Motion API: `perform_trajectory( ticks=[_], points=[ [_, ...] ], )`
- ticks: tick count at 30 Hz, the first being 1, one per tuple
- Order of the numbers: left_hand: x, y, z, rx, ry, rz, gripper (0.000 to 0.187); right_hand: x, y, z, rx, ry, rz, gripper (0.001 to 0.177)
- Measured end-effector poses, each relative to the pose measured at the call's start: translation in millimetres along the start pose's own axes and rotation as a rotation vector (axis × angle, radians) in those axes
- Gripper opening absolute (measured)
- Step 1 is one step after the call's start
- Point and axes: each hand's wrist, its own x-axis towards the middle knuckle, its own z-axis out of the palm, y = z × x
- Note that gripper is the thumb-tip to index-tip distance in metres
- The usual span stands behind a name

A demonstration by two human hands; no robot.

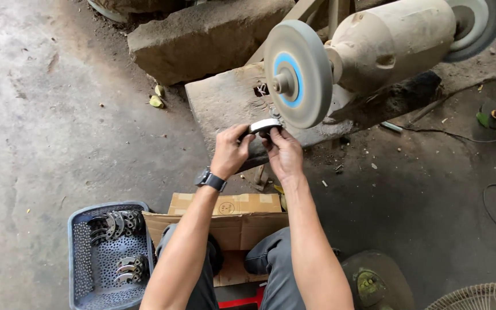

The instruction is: The person sits on a low stool and uses a bench grinder to smooth the edges of small metal parts. They hold each part with both hands against the spinning wheel, generating sparks, then place the finished pieces into a blue plastic basket.

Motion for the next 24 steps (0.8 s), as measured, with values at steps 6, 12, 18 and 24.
perform_trajectory(
  ticks=[6,12,18,24],
  points=[
    [0.4,-3.0,13.8,0.004,-0.110,0.030,0.018,3.5,-2.3,-23.4,-0.014,-0.040,-0.096,0.015],
    [8.0,15.8,33.6,-0.089,-0.208,-0.187,0.015,-5.2,-25.6,-12.8,-0.057,0.109,-0.153,0.017],
    [4.2,10.1,15.2,-0.068,-0.144,-0.217,0.016,9.7,-1.3,-11.5,-0.045,-0.008,-0.138,0.012],
    [10.6,16.3,34.6,-0.036,-0.080,-0.088,0.015,13.1,-5.8,-19.3,0.035,0.092,-0.179,0.015]
  ],
)
